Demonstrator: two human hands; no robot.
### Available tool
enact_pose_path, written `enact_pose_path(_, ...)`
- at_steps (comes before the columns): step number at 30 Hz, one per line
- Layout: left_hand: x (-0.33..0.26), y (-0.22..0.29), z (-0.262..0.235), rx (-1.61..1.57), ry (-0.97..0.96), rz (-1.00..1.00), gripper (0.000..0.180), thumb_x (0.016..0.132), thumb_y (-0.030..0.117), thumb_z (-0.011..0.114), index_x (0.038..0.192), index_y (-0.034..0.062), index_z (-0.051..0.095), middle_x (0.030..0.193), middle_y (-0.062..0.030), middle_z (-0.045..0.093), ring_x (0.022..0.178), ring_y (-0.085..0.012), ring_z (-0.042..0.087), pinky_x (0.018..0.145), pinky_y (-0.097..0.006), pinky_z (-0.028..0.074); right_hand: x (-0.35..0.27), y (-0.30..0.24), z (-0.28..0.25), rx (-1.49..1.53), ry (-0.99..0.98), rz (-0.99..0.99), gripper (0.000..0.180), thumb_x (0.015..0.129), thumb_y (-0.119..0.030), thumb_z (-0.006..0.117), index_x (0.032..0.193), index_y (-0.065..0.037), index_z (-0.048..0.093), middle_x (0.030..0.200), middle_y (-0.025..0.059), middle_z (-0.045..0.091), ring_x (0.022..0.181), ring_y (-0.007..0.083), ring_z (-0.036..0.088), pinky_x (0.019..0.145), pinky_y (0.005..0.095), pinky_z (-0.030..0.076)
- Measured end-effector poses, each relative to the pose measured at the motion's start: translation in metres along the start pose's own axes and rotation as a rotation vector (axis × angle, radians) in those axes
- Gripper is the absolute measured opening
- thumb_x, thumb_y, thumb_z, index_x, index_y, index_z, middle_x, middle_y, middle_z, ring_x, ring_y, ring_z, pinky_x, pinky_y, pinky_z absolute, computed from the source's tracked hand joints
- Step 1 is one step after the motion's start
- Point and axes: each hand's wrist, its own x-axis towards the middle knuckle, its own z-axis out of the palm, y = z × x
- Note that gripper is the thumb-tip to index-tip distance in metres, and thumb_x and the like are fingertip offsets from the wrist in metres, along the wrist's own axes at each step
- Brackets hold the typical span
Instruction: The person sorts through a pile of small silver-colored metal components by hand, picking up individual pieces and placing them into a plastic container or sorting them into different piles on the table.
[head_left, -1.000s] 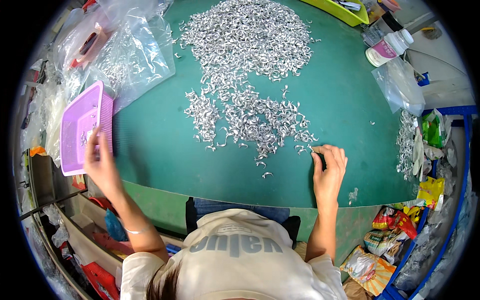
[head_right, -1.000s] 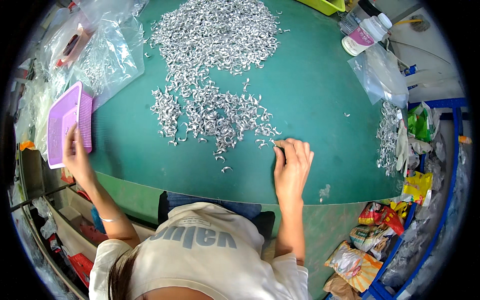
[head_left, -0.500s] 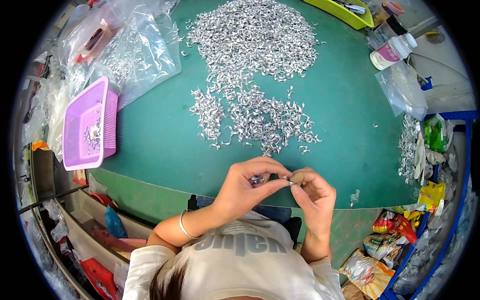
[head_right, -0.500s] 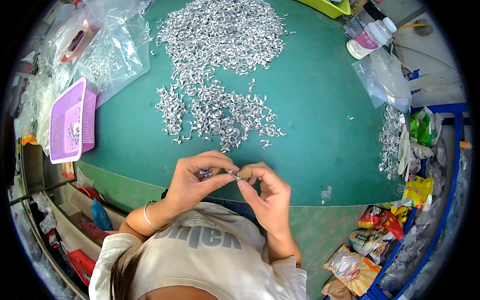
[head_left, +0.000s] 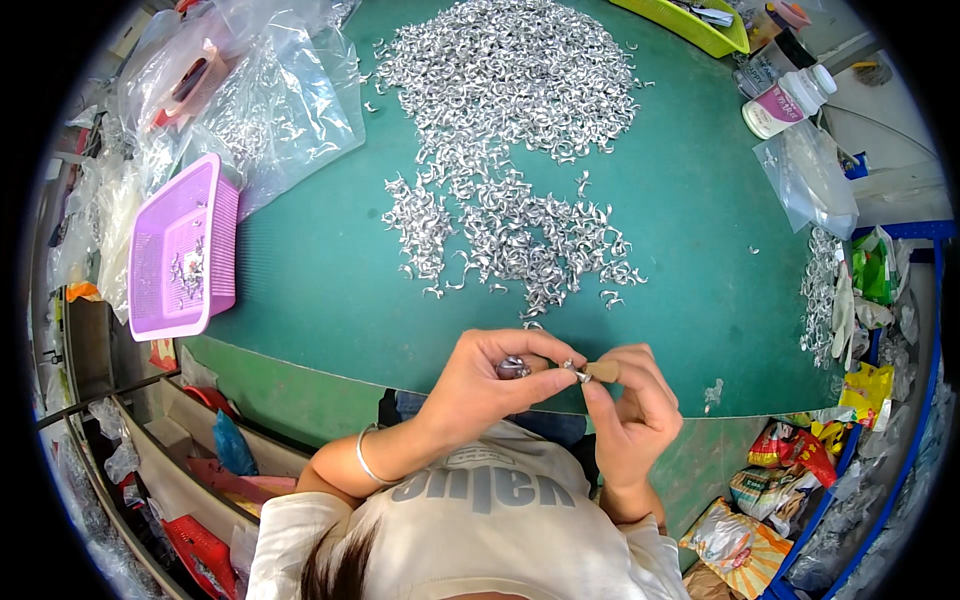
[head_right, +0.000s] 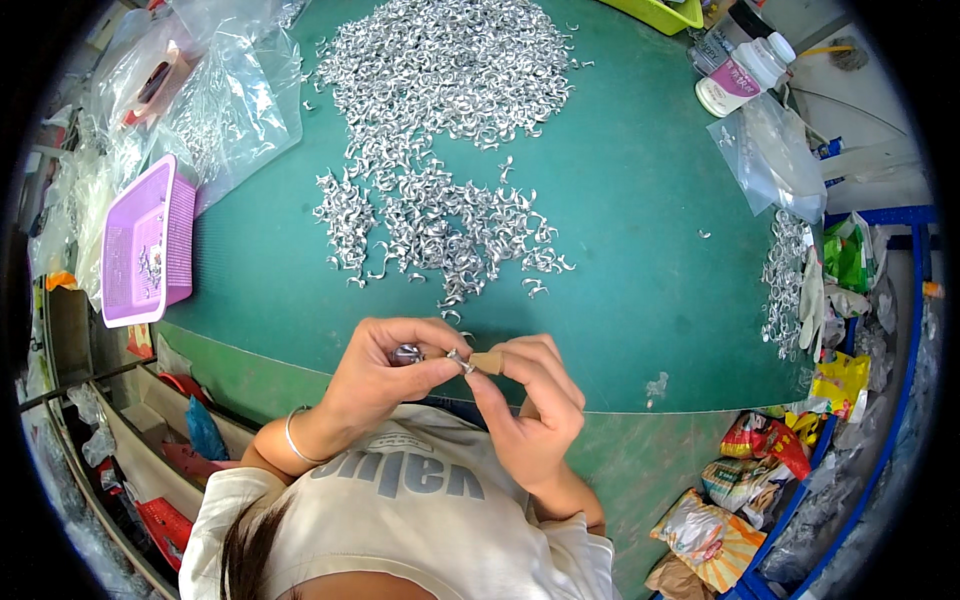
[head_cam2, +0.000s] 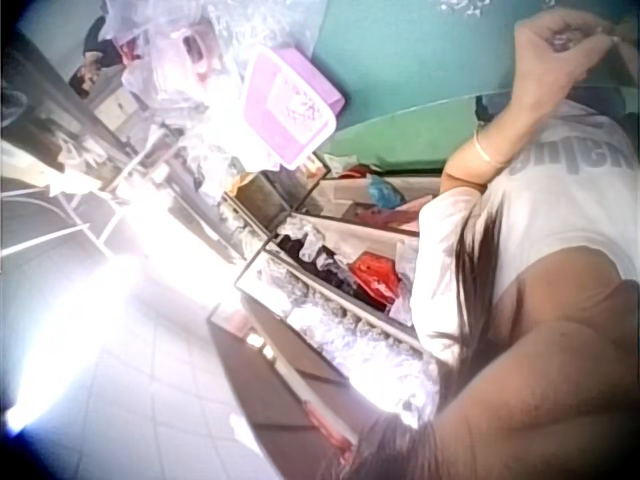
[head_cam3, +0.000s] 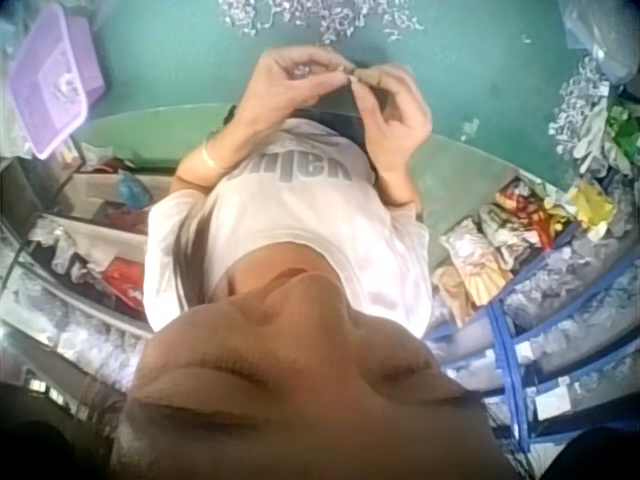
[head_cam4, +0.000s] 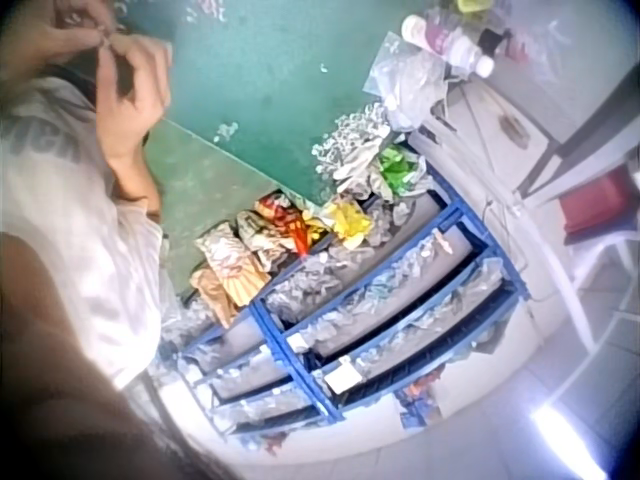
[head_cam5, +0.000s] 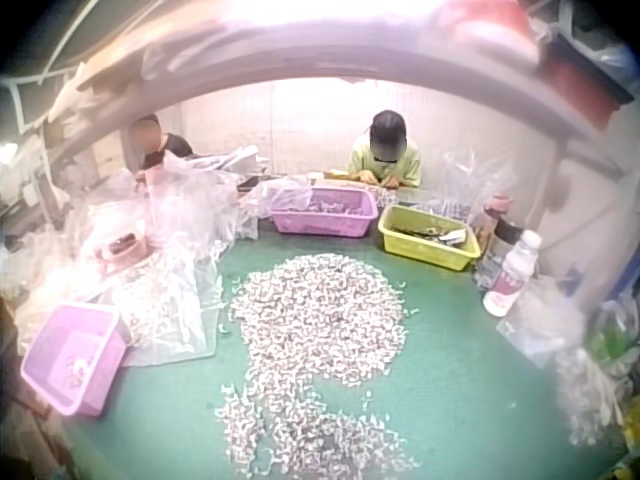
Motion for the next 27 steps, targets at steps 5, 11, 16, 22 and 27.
enact_pose_path(5, -0.001, 0.003, 0.001, -0.079, -0.020, -0.034, 0.010, 0.076, -0.003, 0.059, 0.086, -0.0029, 0.061, 0.083, -0.0032, 0.057, 0.053, 0.0000, 0.038, 0.043, -0.015, 0.026, 0.001, -0.005, -0.001, -0.090, -0.007, -0.085, 0.019, 0.060, 0.009, 0.067, 0.077, 0.006, 0.058, 0.073, 0.0124, 0.058, 0.066, 0.0226, 0.052, 0.056, 0.0282, 0.041)
enact_pose_path(11, -0.001, 0.002, 0.001, -0.066, -0.029, 0.040, 0.009, 0.075, -0.004, 0.059, 0.084, -0.0018, 0.062, 0.087, -0.0053, 0.057, 0.054, -0.0004, 0.038, 0.042, -0.015, 0.027, 0.000, -0.006, -0.001, -0.100, -0.001, -0.108, 0.020, 0.058, 0.009, 0.067, 0.076, 0.005, 0.059, 0.073, 0.0125, 0.058, 0.066, 0.0230, 0.052, 0.056, 0.0281, 0.041)
enact_pose_path(16, 0.000, 0.000, 0.001, -0.180, -0.074, 0.017, 0.008, 0.079, 0.003, 0.055, 0.085, -0.0020, 0.056, 0.080, -0.0047, 0.052, 0.051, -0.0016, 0.034, 0.042, -0.015, 0.026, 0.001, -0.005, -0.002, -0.070, -0.006, -0.096, 0.018, 0.061, 0.007, 0.066, 0.077, 0.005, 0.059, 0.073, 0.0128, 0.058, 0.066, 0.0228, 0.052, 0.058, 0.0294, 0.042)
enact_pose_path(22, 0.007, -0.005, -0.012, -0.587, -0.085, -0.151, 0.012, 0.080, 0.008, 0.041, 0.082, -0.0018, 0.047, 0.074, -0.0085, 0.044, 0.057, -0.0085, 0.036, 0.047, -0.020, 0.032, 0.018, 0.031, -0.037, -0.378, 0.115, 0.188, 0.018, 0.067, 0.002, 0.063, 0.084, 0.001, 0.060, 0.082, 0.0110, 0.059, 0.074, 0.0203, 0.051, 0.066, 0.0270, 0.041)
enact_pose_path(27, 0.016, -0.024, -0.014, -0.531, 0.058, -0.047, 0.016, 0.076, 0.002, 0.040, 0.085, -0.0046, 0.051, 0.082, -0.0120, 0.050, 0.067, -0.0147, 0.045, 0.057, -0.026, 0.038, 0.022, 0.054, -0.030, -0.839, -0.039, 0.025, 0.024, 0.065, -0.006, 0.068, 0.087, -0.004, 0.060, 0.092, 0.0075, 0.054, 0.085, 0.0234, 0.048, 0.073, 0.0326, 0.035)
